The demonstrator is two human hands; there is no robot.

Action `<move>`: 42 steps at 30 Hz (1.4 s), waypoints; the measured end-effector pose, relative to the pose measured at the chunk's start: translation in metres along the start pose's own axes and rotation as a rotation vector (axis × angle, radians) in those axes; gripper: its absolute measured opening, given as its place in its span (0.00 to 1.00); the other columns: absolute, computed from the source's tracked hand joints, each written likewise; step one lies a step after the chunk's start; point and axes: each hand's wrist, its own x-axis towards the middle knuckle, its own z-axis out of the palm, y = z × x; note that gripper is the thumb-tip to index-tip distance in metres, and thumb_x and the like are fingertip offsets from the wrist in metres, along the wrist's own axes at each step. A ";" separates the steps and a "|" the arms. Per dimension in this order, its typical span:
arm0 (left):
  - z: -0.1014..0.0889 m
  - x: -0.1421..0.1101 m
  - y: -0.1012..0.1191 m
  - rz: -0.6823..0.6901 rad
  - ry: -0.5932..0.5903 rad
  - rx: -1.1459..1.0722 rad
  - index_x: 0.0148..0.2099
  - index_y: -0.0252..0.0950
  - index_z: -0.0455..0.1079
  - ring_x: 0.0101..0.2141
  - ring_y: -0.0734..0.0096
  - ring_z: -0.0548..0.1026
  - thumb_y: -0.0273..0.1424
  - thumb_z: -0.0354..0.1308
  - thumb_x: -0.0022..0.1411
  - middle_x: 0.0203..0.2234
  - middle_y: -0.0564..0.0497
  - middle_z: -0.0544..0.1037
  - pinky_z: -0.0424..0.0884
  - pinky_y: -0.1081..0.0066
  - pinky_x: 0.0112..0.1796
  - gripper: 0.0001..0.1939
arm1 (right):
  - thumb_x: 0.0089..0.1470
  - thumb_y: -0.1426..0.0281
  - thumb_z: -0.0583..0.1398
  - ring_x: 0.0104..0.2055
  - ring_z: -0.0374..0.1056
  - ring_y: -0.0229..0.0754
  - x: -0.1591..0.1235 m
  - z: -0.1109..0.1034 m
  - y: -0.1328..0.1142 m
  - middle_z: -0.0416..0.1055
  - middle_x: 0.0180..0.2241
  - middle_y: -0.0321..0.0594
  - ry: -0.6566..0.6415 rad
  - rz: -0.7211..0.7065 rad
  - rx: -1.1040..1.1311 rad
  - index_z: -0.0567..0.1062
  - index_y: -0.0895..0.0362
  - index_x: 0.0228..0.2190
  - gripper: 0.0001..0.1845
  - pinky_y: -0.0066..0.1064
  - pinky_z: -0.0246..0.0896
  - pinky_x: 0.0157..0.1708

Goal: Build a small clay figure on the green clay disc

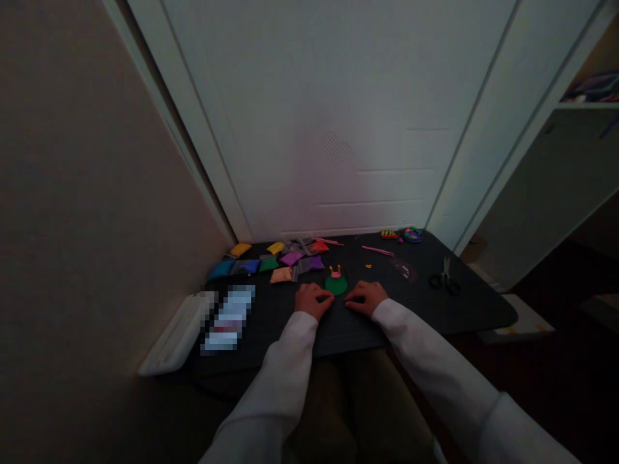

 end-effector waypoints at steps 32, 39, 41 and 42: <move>-0.008 -0.003 0.007 0.025 -0.070 0.049 0.28 0.43 0.71 0.32 0.70 0.62 0.36 0.56 0.42 0.23 0.54 0.68 0.57 0.70 0.34 0.07 | 0.40 0.60 0.57 0.31 0.60 0.37 0.001 0.000 -0.003 0.65 0.25 0.33 0.066 -0.002 0.040 0.72 0.48 0.30 0.12 0.30 0.47 0.33; -0.008 -0.002 0.007 0.018 -0.064 0.064 0.29 0.43 0.71 0.32 0.70 0.63 0.36 0.56 0.42 0.23 0.53 0.68 0.57 0.70 0.34 0.09 | 0.40 0.61 0.57 0.34 0.59 0.38 -0.001 0.001 -0.001 0.64 0.28 0.33 0.093 0.041 0.062 0.70 0.49 0.30 0.12 0.31 0.45 0.35; -0.007 -0.002 0.006 0.028 -0.071 0.066 0.29 0.42 0.71 0.31 0.70 0.63 0.37 0.56 0.42 0.23 0.53 0.68 0.57 0.70 0.33 0.09 | 0.39 0.61 0.57 0.34 0.59 0.38 -0.002 0.000 -0.002 0.64 0.28 0.33 0.096 0.047 0.059 0.70 0.50 0.30 0.12 0.32 0.45 0.35; -0.006 -0.002 0.005 0.036 -0.067 0.067 0.29 0.42 0.71 0.31 0.70 0.63 0.37 0.56 0.42 0.23 0.53 0.68 0.57 0.70 0.33 0.09 | 0.39 0.60 0.57 0.34 0.59 0.38 -0.002 0.000 -0.003 0.64 0.28 0.33 0.098 0.048 0.056 0.70 0.49 0.30 0.12 0.32 0.44 0.36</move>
